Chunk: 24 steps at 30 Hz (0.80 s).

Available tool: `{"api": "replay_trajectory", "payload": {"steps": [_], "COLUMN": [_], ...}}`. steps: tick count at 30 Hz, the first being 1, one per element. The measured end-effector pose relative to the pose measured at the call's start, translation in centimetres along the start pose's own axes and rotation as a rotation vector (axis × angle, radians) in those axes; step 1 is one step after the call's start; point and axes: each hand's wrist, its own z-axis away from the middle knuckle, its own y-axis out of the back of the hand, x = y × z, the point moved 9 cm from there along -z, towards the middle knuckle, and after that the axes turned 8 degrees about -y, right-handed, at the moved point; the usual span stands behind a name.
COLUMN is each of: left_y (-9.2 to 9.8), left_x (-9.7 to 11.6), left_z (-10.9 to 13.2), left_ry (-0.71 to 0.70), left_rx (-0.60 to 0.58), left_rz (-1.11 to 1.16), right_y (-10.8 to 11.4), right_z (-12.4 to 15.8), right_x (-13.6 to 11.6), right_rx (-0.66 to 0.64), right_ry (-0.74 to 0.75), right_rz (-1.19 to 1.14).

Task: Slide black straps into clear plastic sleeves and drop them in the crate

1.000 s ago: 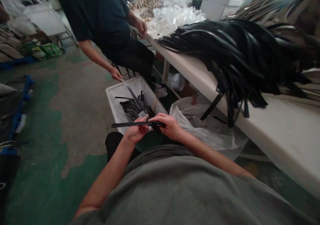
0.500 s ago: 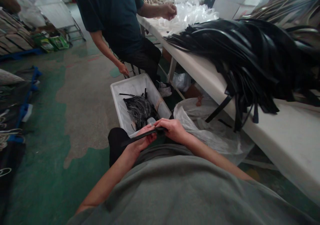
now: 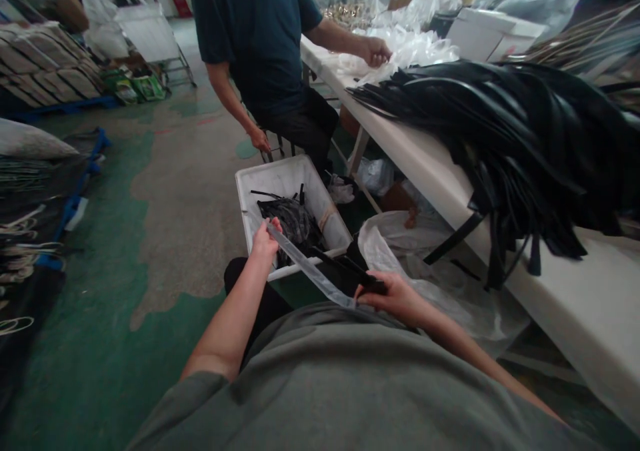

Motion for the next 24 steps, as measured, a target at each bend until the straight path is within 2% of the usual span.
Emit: {"api": "replay_trajectory", "payload": {"steps": [2, 4, 7, 11, 15, 19, 21, 24], "left_y": [-0.7, -1.8, -2.5, -1.8, -0.9, -0.4, -1.1, -4.0], "left_x": [0.5, -0.4, -3.3, -6.3, -7.4, -7.6, -7.4, -6.6], "left_z": [0.6, 2.6, 6.6, 10.4, 12.0, 12.4, 12.8, 14.1], "left_ry": [-0.075, -0.112, -0.087, -0.006, 0.041, 0.057, 0.045, -0.04], "left_rx": [-0.096, -0.289, -0.581, -0.817, -0.953, -1.023, -1.055, -1.112], "left_rz": [-0.051, -0.171, -0.349, -0.554, -0.745, -0.857, -0.878, -0.807], "right_y": [-0.2, 0.4, 2.4, 5.1, 7.9, 9.5, 9.4, 7.2], "right_z": [-0.4, -1.3, -3.3, -6.6, -8.0, -7.0, -6.6, -6.6], "right_x": [1.2, 1.0, -1.1, -4.0, -5.8, -7.6, -8.2, -8.8], "right_rx": [-0.019, 0.049, 0.216, 0.301, 0.335, 0.334, 0.354, 0.303], "right_ry": [-0.059, -0.067, -0.006, 0.124, 0.247, 0.352, 0.355, 0.334], "right_rz": [-0.114, -0.199, -0.282, -0.457, -0.594, -0.595, -0.53, -0.403]}}
